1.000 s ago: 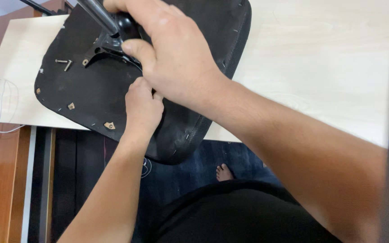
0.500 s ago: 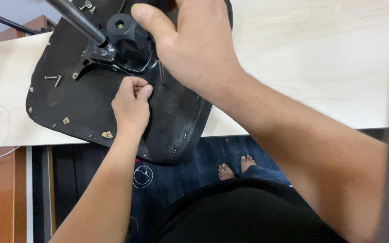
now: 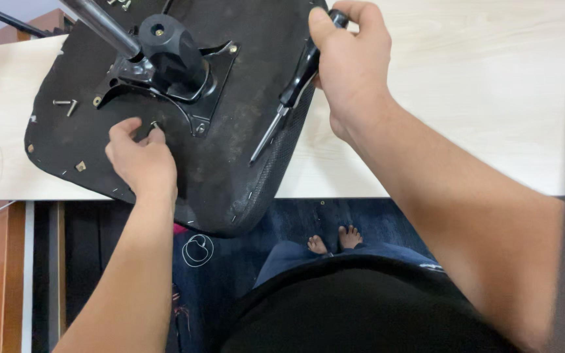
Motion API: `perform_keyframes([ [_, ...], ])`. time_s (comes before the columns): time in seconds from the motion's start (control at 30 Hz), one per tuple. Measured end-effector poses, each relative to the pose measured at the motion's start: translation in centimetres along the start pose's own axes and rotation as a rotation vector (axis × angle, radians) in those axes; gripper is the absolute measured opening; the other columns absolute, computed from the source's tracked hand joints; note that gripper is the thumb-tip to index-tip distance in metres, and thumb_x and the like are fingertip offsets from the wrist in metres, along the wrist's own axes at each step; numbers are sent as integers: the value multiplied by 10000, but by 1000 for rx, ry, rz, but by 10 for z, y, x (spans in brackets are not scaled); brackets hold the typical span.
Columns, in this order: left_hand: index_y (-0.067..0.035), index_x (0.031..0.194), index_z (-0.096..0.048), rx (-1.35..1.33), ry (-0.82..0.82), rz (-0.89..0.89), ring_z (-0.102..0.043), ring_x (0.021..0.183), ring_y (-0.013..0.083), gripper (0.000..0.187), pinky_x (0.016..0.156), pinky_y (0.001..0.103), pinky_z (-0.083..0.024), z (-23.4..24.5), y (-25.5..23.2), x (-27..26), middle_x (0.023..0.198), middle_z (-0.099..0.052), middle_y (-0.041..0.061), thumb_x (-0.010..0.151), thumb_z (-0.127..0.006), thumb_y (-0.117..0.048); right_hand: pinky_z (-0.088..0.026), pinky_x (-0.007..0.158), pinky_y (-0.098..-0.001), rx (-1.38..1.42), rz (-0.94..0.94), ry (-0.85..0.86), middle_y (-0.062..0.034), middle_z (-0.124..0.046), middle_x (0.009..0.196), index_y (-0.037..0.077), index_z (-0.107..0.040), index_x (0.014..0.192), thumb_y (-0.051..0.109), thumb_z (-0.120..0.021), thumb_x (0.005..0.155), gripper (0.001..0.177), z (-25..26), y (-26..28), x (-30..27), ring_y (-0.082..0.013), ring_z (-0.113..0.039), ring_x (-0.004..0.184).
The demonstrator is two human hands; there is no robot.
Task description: The person uses a screwdriver to tighten screws into the underside of an office chair seat, securing the central gas-lift mechanism. The chair is placed upside down on a table while the person works.
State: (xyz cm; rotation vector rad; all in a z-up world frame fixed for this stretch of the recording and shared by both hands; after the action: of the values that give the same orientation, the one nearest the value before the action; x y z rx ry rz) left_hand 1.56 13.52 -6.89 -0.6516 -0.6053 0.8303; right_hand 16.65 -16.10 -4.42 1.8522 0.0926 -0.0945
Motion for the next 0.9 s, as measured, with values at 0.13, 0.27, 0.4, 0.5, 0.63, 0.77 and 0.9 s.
perform_keyframes([
  [0.13,8,1426,-311,304,-148,308,-370,1311,366,809,1038,492,-358,5,17,-6,1445,-309,206,835,-789,-269,-545,627,-350,19,-123,-7,-9,-684,861,101,-548,1229,236,-673,922,358,9,-6,-1,-111,-665,714],
  [0.27,57,1452,-310,400,-56,437,-317,1441,349,881,1151,521,-297,-5,25,11,1482,-339,196,890,-756,-456,-536,648,-353,5,-138,-38,0,-684,860,114,-563,1210,256,-665,923,336,10,-4,5,-104,-652,727],
  [0.4,92,1435,-395,565,-39,424,-319,1463,391,786,1202,527,-317,3,36,20,1521,-339,248,981,-691,-477,-571,682,-345,44,-86,-52,15,-658,868,108,-575,1168,276,-662,945,293,3,-5,9,-90,-651,744],
  [0.5,43,1532,-215,383,-166,552,-165,1466,513,916,1129,523,-355,27,41,23,1558,-133,308,930,-735,-411,-521,631,-312,32,-128,-98,17,-655,849,112,-592,1134,295,-664,938,278,-4,-7,6,-83,-620,712],
  [0.63,-14,1534,-260,171,-83,575,-574,1242,406,852,945,446,-562,43,42,22,1474,-314,243,923,-679,-434,-477,563,-288,41,-168,-150,7,-642,825,104,-609,1121,287,-678,919,281,-16,-13,-5,-88,-582,658],
  [0.77,5,1525,-297,235,-72,488,-570,1222,413,848,969,438,-555,50,47,26,1453,-353,247,944,-713,-452,-513,580,-270,19,-159,-167,21,-628,835,102,-620,1135,296,-677,938,283,-26,-14,-18,-70,-586,667],
  [0.9,-3,1529,-306,250,-37,455,-553,1247,402,835,994,445,-517,54,65,44,1451,-368,241,946,-708,-445,-511,575,-276,56,-164,-187,16,-644,824,103,-616,1128,287,-675,927,279,-38,-19,-29,-78,-588,658],
])
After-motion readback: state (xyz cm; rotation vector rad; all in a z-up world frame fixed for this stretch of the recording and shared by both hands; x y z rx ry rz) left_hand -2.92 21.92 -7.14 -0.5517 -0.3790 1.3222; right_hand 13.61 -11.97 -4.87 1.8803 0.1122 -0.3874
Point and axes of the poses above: each hand's wrist, its own x-axis towards the middle knuckle, its own z-axis out of the back of the hand, y = z × x, the point moved 5 cm from there along x, towards the middle knuckle
